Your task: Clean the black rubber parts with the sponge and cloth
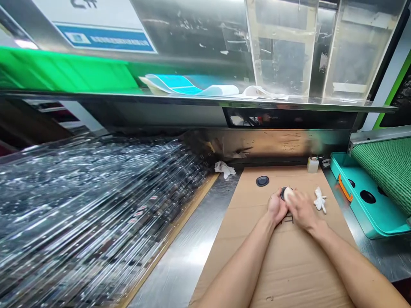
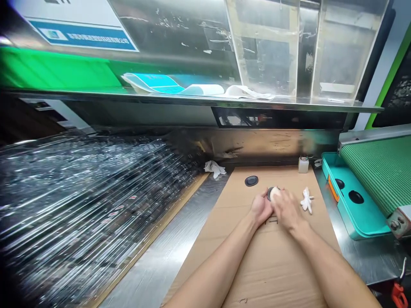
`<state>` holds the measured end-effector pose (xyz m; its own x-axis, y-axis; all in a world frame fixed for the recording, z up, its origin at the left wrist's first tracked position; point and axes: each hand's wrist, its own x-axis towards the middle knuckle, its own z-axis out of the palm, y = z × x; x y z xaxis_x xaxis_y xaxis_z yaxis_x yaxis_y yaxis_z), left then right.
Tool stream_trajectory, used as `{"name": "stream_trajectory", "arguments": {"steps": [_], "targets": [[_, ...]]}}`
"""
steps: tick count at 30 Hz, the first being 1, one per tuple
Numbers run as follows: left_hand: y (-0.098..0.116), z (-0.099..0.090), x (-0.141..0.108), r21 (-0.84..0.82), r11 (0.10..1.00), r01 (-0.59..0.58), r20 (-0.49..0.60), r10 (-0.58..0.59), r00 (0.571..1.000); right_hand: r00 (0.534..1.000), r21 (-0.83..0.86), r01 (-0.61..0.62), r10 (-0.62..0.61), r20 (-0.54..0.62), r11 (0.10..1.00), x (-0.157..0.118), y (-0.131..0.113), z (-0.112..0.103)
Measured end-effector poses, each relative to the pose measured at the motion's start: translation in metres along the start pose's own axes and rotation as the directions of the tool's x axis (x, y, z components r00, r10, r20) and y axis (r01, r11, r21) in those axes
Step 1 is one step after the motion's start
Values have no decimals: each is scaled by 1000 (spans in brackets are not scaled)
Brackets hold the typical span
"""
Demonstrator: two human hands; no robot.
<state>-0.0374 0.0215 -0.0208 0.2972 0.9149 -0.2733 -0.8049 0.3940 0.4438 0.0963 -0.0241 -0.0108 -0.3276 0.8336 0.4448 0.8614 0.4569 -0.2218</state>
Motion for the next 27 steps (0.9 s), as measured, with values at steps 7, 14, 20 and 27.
{"name": "stream_trajectory", "arguments": {"steps": [7,14,20,27], "targets": [[3,-1,-4,54,999,-3,-2,3,1000,972,-79,-234,234,-8,969,9,16,7],[15,-4,-1,141,990,-13,51,6,999,969,-56,-246,247,26,968,1,33,-1],[2,-6,-8,745,355,-565,261,625,736,960,-77,-256,263,93,964,1,37,-4],[-17,2,-26,655,-436,-617,734,563,380,951,-46,-260,264,162,965,2,38,-8]]}}
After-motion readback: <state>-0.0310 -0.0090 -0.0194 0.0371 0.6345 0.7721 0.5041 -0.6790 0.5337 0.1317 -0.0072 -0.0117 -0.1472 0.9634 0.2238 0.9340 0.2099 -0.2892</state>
